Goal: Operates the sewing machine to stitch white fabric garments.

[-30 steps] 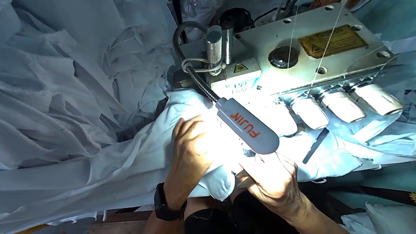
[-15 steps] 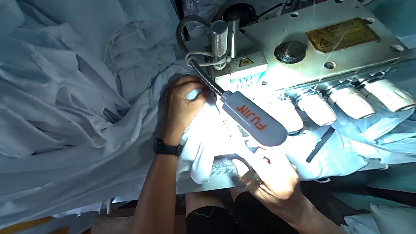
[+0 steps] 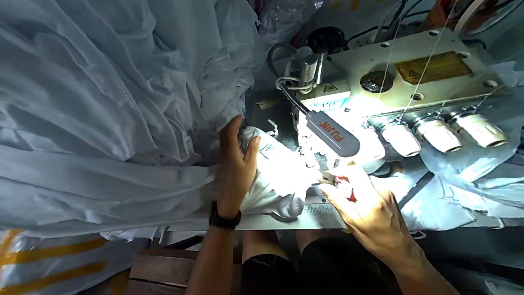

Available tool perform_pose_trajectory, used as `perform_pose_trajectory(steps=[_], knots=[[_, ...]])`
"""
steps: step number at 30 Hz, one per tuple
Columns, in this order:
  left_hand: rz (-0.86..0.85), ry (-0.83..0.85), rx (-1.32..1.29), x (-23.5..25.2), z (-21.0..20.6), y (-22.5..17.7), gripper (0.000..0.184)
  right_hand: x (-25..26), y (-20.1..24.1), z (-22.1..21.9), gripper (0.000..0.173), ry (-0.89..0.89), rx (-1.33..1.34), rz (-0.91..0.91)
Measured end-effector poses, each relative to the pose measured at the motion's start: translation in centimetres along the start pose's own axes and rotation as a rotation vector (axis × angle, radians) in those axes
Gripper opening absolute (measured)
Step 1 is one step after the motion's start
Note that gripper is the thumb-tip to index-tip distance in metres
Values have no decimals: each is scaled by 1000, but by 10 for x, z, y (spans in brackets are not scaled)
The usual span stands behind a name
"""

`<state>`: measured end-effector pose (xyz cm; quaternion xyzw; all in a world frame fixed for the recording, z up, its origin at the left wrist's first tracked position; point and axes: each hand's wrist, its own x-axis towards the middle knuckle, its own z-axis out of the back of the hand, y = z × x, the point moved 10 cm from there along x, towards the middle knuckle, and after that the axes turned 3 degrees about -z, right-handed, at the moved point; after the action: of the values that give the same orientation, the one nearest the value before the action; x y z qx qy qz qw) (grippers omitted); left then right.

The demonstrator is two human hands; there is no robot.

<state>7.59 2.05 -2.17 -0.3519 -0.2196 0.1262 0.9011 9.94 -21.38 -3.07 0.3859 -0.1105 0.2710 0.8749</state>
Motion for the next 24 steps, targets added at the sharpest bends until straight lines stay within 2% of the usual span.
perform_pose_trajectory(steps=[1, 4, 6, 8, 9, 11, 14, 18, 24], knots=[[-1, 71, 14, 8, -6, 5, 56, 2, 5, -1, 34, 1, 5, 11], [-119, 129, 34, 17, -10, 3, 24, 9, 20, 0, 27, -47, -41, 79], [-125, 75, -34, 12, 2, -5, 18, 11, 25, -1, 25, -85, -78, 100], [-114, 90, -165, 5, 8, -12, 20, 12, 30, -5, 26, -98, -133, 93], [-135, 100, -192, 2, 10, -16, 21, 12, 34, -8, 26, -100, -171, 89], [-234, 104, -158, 0, 14, -24, 11, 14, 43, -13, 26, -95, -254, 91], [-343, 110, -65, -2, 14, -34, 23, 14, 58, -14, 21, -133, -342, 108], [-341, 98, -4, -4, 16, -38, 25, 17, 68, -16, 14, -143, -364, 103], [-381, 73, 14, -9, 21, -45, 26, 14, 72, 0, 20, -168, -376, 124]])
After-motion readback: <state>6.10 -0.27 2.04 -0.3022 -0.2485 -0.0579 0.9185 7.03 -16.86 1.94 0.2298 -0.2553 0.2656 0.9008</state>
